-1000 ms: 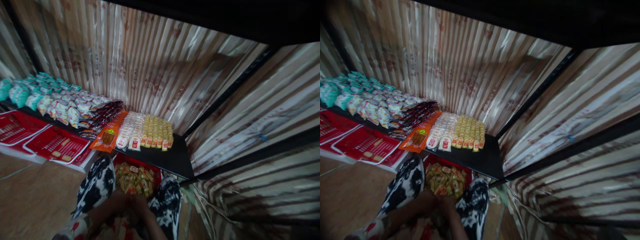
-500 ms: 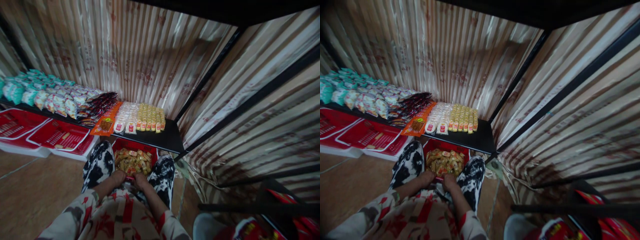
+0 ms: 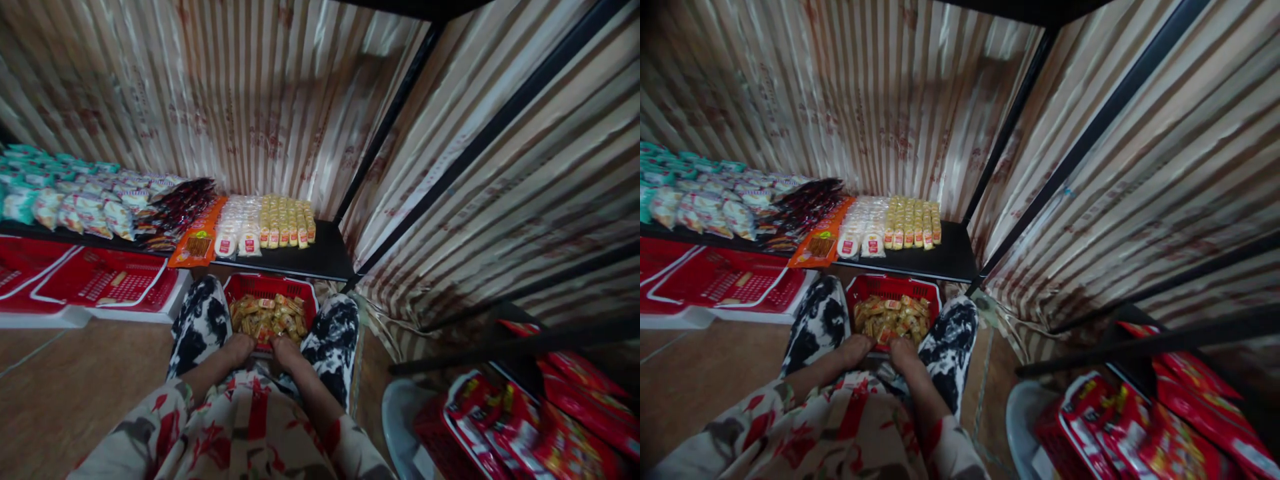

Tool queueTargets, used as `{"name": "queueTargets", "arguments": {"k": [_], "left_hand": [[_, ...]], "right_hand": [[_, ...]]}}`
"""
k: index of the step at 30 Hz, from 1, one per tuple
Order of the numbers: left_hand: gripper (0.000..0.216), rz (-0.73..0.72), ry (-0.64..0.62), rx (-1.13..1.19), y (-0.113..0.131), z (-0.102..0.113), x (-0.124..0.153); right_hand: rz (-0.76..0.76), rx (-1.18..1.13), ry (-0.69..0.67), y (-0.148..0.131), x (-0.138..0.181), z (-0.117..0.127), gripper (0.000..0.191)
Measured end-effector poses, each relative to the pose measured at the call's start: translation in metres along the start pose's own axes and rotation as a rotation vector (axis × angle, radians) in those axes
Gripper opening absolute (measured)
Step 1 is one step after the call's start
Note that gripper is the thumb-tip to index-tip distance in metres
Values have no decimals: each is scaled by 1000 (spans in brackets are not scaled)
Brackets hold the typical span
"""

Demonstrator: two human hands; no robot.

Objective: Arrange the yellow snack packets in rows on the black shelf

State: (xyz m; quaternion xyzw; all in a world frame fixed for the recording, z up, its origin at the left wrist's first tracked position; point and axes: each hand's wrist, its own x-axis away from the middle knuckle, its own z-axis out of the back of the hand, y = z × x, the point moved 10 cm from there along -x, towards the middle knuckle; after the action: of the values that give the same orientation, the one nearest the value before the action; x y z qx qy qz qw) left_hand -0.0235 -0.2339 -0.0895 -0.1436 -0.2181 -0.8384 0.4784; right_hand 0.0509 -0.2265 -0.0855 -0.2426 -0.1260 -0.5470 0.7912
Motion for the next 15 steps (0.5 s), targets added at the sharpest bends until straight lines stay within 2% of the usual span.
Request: {"name": "queueTargets", "arguments": {"k": [5,15], "left_hand": [[24,34,0,3,6,-6,2],[33,124,49,54,6,-5,10]], "right_hand": [[1,-23,26,-1,5,-7,29],[7,-45,36,-4,4,-11,30]]}}
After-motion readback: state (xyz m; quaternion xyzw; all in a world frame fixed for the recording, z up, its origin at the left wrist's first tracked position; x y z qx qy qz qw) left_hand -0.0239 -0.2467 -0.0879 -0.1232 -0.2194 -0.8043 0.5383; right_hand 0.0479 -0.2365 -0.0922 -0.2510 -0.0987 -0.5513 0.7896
